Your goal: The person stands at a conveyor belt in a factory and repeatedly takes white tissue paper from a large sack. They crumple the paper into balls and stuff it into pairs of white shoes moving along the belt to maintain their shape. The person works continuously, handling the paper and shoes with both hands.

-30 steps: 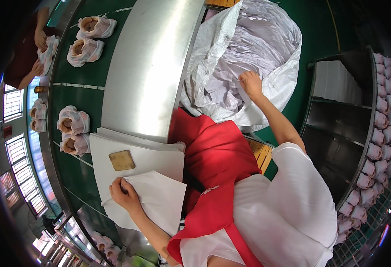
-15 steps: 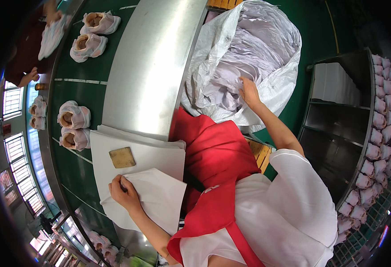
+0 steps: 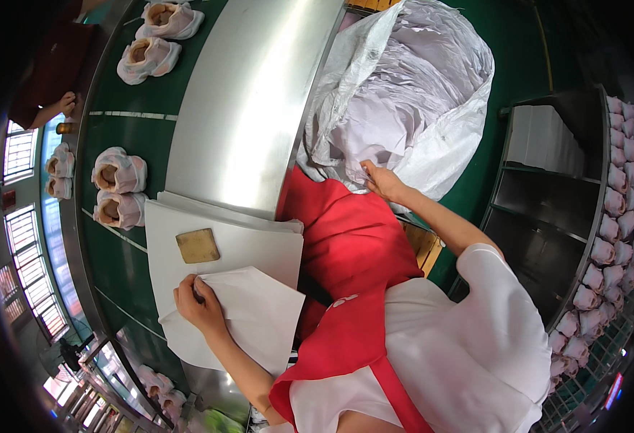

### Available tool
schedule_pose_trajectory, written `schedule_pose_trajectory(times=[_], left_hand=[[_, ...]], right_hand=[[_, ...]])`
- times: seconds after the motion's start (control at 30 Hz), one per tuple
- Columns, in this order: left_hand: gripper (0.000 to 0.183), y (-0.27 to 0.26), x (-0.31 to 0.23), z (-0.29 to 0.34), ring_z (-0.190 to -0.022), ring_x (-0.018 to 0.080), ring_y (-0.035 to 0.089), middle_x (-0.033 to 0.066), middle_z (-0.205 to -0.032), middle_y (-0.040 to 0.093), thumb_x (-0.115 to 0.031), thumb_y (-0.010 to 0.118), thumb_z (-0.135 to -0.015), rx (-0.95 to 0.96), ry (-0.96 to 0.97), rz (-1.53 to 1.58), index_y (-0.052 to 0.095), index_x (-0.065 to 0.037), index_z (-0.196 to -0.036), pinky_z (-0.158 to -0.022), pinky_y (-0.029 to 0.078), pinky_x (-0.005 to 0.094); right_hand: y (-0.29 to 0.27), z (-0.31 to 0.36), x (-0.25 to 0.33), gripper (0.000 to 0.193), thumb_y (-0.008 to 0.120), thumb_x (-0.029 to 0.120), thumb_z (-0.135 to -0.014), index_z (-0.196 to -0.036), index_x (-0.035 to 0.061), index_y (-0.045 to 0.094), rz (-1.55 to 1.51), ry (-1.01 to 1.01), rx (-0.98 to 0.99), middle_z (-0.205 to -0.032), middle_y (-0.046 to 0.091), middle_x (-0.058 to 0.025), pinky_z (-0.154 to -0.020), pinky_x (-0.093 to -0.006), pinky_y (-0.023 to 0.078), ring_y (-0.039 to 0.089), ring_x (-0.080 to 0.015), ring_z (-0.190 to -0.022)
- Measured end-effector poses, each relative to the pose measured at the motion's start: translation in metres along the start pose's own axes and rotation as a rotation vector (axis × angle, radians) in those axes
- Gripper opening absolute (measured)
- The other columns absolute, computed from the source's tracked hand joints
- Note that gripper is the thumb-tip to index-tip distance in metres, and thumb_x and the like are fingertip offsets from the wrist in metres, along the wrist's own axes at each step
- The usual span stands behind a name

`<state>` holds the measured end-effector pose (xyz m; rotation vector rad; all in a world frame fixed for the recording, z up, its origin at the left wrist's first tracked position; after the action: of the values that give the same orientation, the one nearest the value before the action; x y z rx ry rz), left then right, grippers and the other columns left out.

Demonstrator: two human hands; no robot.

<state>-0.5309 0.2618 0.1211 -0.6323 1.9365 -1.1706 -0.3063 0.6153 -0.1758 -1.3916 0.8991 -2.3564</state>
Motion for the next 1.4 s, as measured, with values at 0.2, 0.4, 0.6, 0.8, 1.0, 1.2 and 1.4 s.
schedule_pose_trajectory(times=[0.2,0.4,0.6,0.8,1.0,1.2,1.4], left_hand=[[0.006,-0.004,-0.002,-0.003,-0.061,0.0226,0.045,0.0091,-0.072,0.058,-0.002,0.057,-0.081,-0.003,0.020,0.007,0.060,0.002,-0.085,-0.052,0.036,0.0334],[0.006,-0.005,-0.002,0.000,-0.060,0.0232,0.045,0.0084,-0.068,0.056,-0.001,0.058,-0.081,-0.014,0.031,0.008,0.060,0.001,-0.085,-0.052,0.037,0.0339],[0.005,-0.007,-0.006,-0.002,-0.059,0.0222,0.044,0.0079,-0.066,0.056,-0.002,0.058,-0.081,-0.006,0.065,0.013,0.061,0.000,-0.085,-0.052,0.037,0.0337],[0.006,-0.010,-0.007,-0.001,-0.058,0.0224,0.043,0.0078,-0.065,0.055,-0.003,0.058,-0.081,-0.007,0.090,0.013,0.061,0.000,-0.085,-0.053,0.037,0.0343],[0.006,-0.011,-0.001,0.001,-0.057,0.0226,0.042,0.0077,-0.064,0.054,-0.003,0.058,-0.081,-0.019,0.099,0.014,0.061,0.001,-0.085,-0.053,0.036,0.0344],[0.005,-0.014,-0.006,-0.001,-0.056,0.0224,0.042,0.0083,-0.063,0.053,-0.002,0.058,-0.081,-0.027,0.143,0.029,0.060,0.000,-0.085,-0.054,0.036,0.0342],[0.005,-0.023,-0.014,-0.002,-0.052,0.0240,0.040,0.0084,-0.062,0.052,-0.002,0.058,-0.079,-0.040,0.171,0.057,0.060,0.000,-0.083,-0.057,0.036,0.0342]], right_hand=[[-0.030,-0.006,-0.082,0.045,0.064,0.019,-0.074,-0.113,-0.0023,0.054,-0.439,0.635,0.020,-0.096,0.063,-0.0153,-0.070,-0.0330,0.049,0.061,-0.0224,-0.082],[-0.179,0.020,-0.100,0.055,0.073,0.029,-0.073,-0.112,-0.0063,0.055,-0.633,0.412,-0.583,-0.099,0.061,-0.0196,-0.077,-0.0336,0.046,0.059,-0.0270,-0.086],[-0.051,0.021,-0.096,0.033,0.057,0.016,-0.081,-0.111,0.0029,0.056,0.505,0.208,-0.197,-0.114,0.056,-0.0210,-0.093,-0.0406,0.041,0.052,-0.0354,-0.107],[0.073,0.023,-0.058,0.027,0.053,0.030,-0.079,-0.093,0.0088,0.062,0.146,0.169,0.141,-0.092,0.064,-0.0167,-0.079,-0.0424,0.047,0.060,-0.0350,-0.093],[-0.036,0.043,0.030,0.037,0.050,0.028,-0.084,-0.107,-0.0007,0.051,0.214,-0.149,-0.493,-0.090,0.060,-0.0257,-0.076,-0.0455,0.046,0.058,-0.0405,-0.087],[-0.159,0.052,-0.090,0.054,0.057,0.037,-0.086,-0.119,-0.0046,0.051,-1.161,0.270,-0.700,-0.105,0.061,-0.0142,-0.081,-0.0340,0.045,0.058,-0.0235,-0.091],[-0.236,0.088,-0.038,0.059,0.074,0.033,-0.074,-0.113,-0.0075,0.056,-0.732,0.416,-0.666,-0.107,0.061,-0.0140,-0.080,-0.0333,0.046,0.058,-0.0221,-0.094]])
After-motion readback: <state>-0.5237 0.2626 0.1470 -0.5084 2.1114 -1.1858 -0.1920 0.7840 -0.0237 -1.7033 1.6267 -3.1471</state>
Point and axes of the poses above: each hand's wrist, its own z-axis away from the middle knuckle, its own y-axis out of the palm, x = y × z, the point moved 8 cm from there along -z, towards the middle knuckle
